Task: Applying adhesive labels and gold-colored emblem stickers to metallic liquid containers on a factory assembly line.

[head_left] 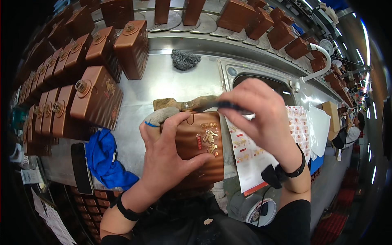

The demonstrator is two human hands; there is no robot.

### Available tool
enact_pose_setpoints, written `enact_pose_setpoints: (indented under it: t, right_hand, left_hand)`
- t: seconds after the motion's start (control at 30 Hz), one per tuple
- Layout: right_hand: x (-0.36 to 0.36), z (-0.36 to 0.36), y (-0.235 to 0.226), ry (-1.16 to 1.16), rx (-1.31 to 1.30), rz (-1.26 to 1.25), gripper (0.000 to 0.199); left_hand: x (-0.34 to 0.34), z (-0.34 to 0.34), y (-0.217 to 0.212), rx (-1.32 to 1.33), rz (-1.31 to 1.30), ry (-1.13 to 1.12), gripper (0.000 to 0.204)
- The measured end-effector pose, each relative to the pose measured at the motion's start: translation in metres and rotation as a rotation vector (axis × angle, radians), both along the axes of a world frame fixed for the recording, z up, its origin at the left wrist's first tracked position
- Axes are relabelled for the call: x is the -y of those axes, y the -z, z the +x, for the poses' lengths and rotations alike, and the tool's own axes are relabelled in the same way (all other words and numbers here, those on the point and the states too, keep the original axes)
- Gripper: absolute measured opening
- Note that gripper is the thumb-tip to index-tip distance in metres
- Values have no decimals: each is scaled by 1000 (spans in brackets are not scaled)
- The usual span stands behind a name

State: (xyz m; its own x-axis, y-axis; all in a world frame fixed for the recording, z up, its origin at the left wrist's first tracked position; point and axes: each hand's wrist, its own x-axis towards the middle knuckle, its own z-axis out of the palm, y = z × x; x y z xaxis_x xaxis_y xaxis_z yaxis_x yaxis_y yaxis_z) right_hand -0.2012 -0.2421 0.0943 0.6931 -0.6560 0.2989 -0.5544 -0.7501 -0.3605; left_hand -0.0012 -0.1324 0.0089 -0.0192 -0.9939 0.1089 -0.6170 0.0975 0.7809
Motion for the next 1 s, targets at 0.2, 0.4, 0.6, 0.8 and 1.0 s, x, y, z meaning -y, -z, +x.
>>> enact_pose_setpoints:
  t: [0.2, 0.4, 0.6, 0.8, 1.0]
  right_hand:
    - [-80, -20, 29, -327, 10, -82, 34]
    - [-56, -16, 13, -53, 66, 384, 19]
    - [-55, -24, 28, 122, -34, -25, 22]
    - [-120, -46, 28, -237, 122, 136, 32]
    - [-118, -72, 6, 219, 222, 162, 33]
  left_hand:
    - [-22, 23, 10, -197, 22, 166, 122]
    - [-37, 27, 6, 43, -227, 287, 117]
    - [-32, 23, 3, 237, -206, 321, 104]
    - [-29, 21, -7, 256, -229, 334, 101]
    - [-23, -9, -8, 475, -382, 633, 92]
